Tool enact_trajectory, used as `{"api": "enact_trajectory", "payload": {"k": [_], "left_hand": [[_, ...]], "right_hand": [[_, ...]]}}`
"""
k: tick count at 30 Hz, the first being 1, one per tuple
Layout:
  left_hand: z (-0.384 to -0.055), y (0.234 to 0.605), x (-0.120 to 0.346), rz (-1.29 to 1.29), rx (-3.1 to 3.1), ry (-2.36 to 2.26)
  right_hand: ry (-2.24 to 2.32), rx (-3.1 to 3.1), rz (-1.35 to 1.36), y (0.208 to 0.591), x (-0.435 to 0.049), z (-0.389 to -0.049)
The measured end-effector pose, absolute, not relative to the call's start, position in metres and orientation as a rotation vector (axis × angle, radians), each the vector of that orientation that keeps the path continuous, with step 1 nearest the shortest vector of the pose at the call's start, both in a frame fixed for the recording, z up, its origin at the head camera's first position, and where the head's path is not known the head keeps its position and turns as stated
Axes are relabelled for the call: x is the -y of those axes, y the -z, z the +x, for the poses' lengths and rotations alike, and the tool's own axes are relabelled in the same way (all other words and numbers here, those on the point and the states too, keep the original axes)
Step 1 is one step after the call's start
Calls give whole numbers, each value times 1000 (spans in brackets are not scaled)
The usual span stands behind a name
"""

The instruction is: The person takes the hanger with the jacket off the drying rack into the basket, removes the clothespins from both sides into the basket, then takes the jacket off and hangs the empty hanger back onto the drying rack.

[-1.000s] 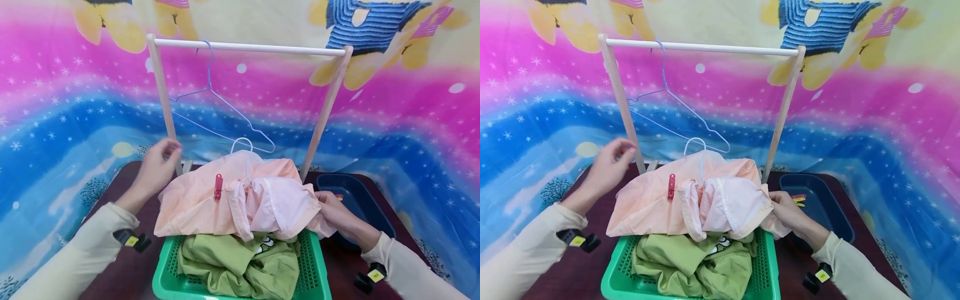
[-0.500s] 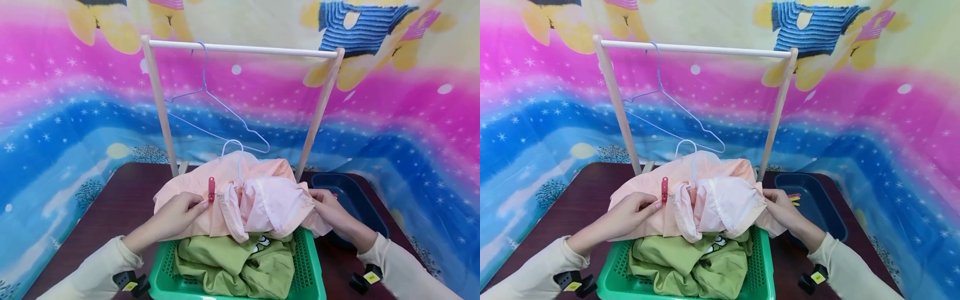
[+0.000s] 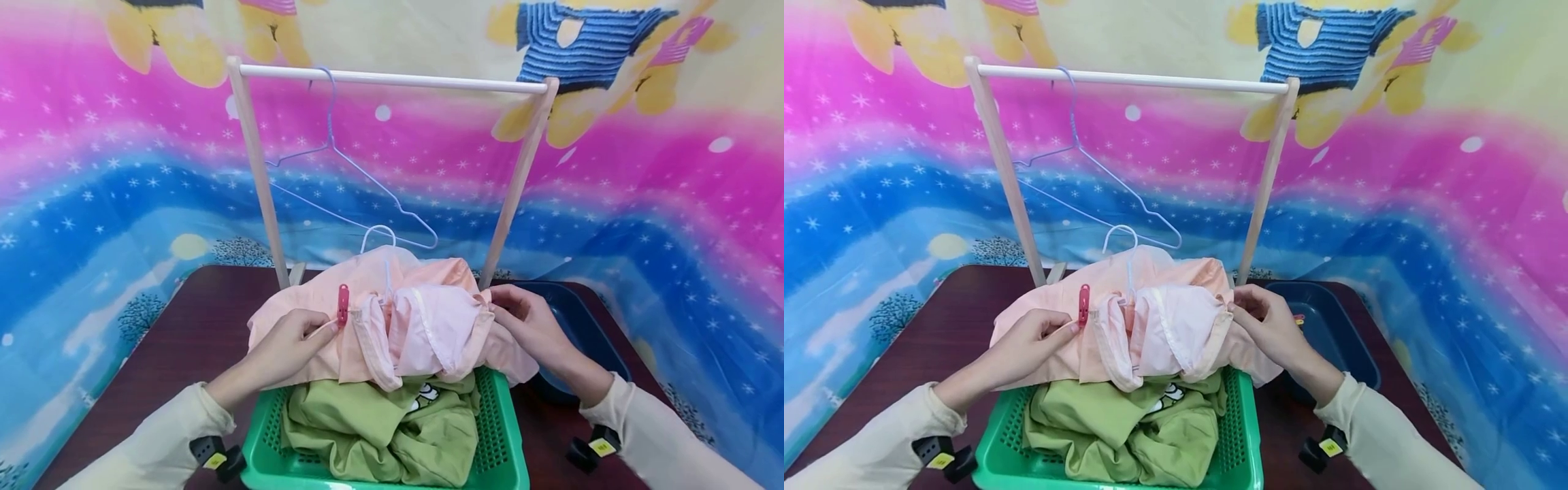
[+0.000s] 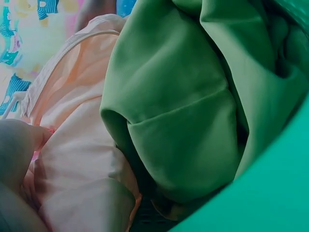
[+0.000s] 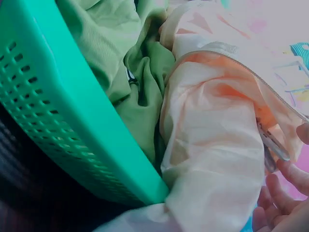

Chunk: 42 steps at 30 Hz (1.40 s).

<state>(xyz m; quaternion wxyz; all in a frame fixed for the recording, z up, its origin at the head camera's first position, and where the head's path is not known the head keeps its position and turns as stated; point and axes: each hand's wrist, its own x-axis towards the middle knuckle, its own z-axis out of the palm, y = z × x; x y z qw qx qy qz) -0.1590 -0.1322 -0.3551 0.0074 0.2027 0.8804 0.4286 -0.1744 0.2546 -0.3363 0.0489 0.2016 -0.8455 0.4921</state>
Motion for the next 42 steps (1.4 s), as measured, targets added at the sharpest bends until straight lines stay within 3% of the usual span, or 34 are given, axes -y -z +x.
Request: {"api": "enact_trajectory", "payload": {"k": [10,26,42], "left_hand": [[-160,353,131,654,-2679,-1385],[-160,351,132,648,-2592,-1465],[-162,349,137,668,-2610,-1475]], "right_hand": [[-1286,2759,766,330,-248,-181],[-1145,2914,688,336,-242,-178],[-1217,2808,792,329,-266,-180]]}}
